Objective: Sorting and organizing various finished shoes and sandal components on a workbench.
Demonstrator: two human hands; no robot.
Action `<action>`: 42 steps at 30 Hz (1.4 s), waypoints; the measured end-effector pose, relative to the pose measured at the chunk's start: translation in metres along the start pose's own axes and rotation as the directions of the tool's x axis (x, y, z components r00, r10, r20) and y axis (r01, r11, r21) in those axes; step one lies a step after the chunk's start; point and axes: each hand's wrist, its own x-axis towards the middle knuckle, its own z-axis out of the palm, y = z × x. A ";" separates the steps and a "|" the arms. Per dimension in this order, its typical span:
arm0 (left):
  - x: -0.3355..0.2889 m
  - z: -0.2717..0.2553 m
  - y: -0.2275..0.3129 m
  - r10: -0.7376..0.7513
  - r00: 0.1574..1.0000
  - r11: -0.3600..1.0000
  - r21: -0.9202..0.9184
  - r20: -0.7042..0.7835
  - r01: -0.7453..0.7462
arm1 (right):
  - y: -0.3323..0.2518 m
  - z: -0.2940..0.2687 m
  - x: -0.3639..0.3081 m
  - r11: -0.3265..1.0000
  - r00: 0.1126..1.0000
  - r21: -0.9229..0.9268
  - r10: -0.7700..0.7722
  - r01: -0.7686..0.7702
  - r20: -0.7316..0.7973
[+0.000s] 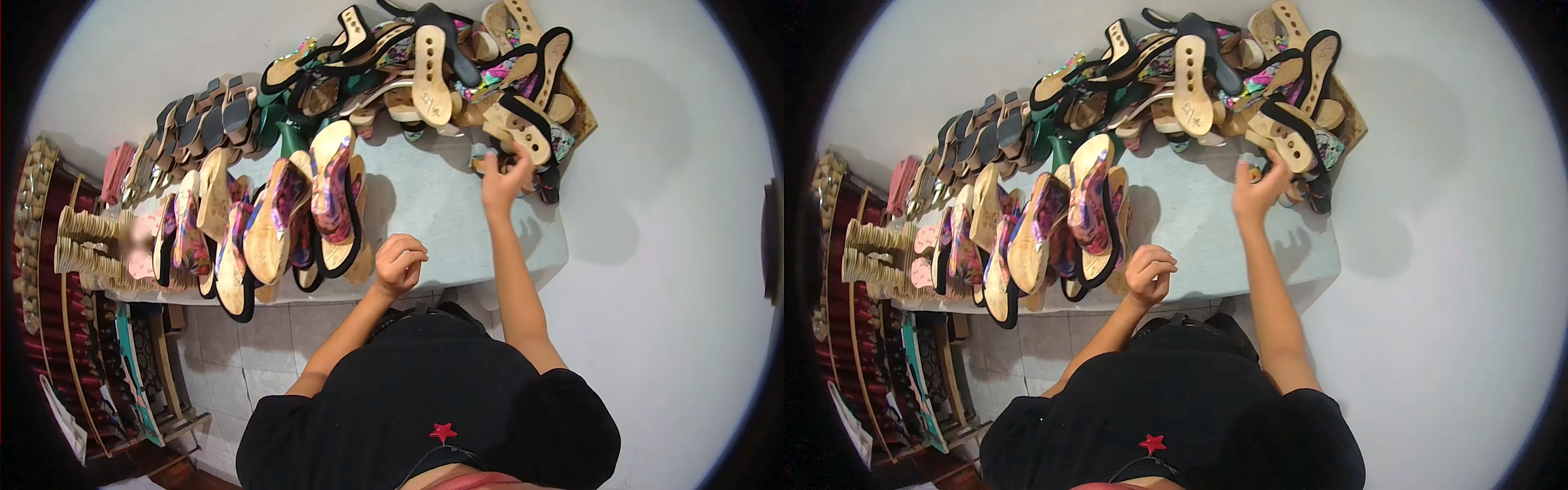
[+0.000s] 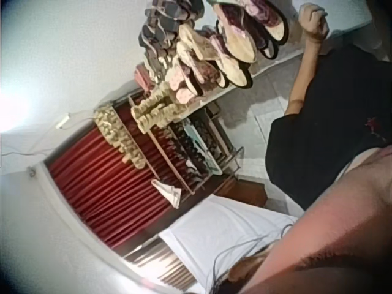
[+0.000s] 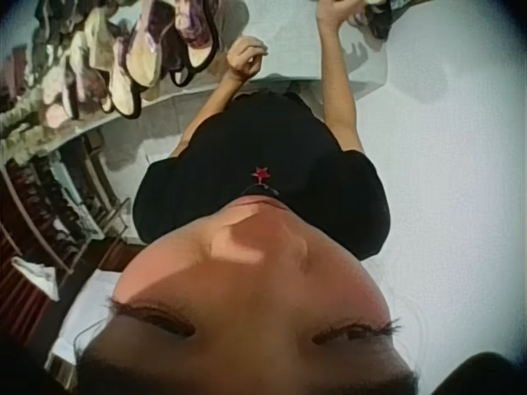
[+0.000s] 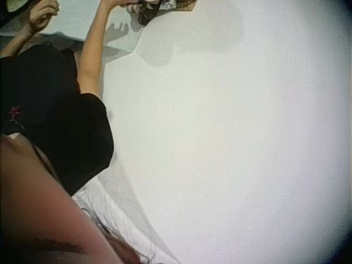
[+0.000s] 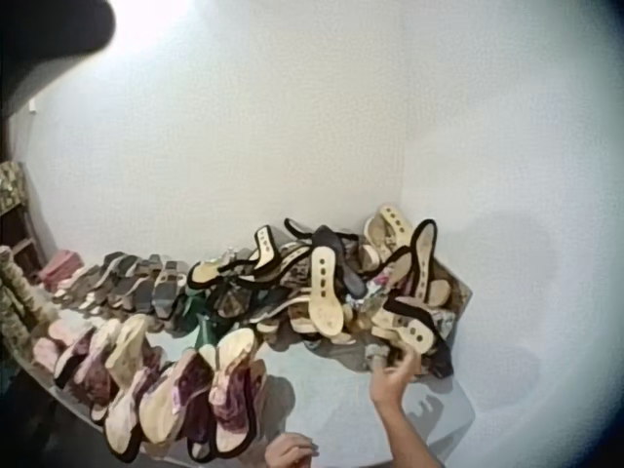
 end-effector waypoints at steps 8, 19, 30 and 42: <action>0.052 0.056 -0.027 -0.229 0.973 0.973 0.034 0.013 0.229 | 0.052 -0.054 0.081 0.991 0.997 -0.113 -0.071 0.073 0.024; 0.099 0.130 -0.059 -0.418 0.900 0.906 -0.018 0.124 0.423 | 0.088 -0.023 0.198 0.985 0.911 -0.109 0.165 -0.133 0.378; 0.135 0.145 -0.116 -0.432 0.901 0.886 0.207 0.044 0.414 | 0.088 0.037 0.251 0.676 0.825 -0.735 0.445 -0.053 0.349; 0.168 0.151 -0.183 -0.649 0.741 0.503 0.633 -0.174 0.589 | 0.080 0.027 0.250 0.751 0.890 -0.659 0.325 -0.038 0.319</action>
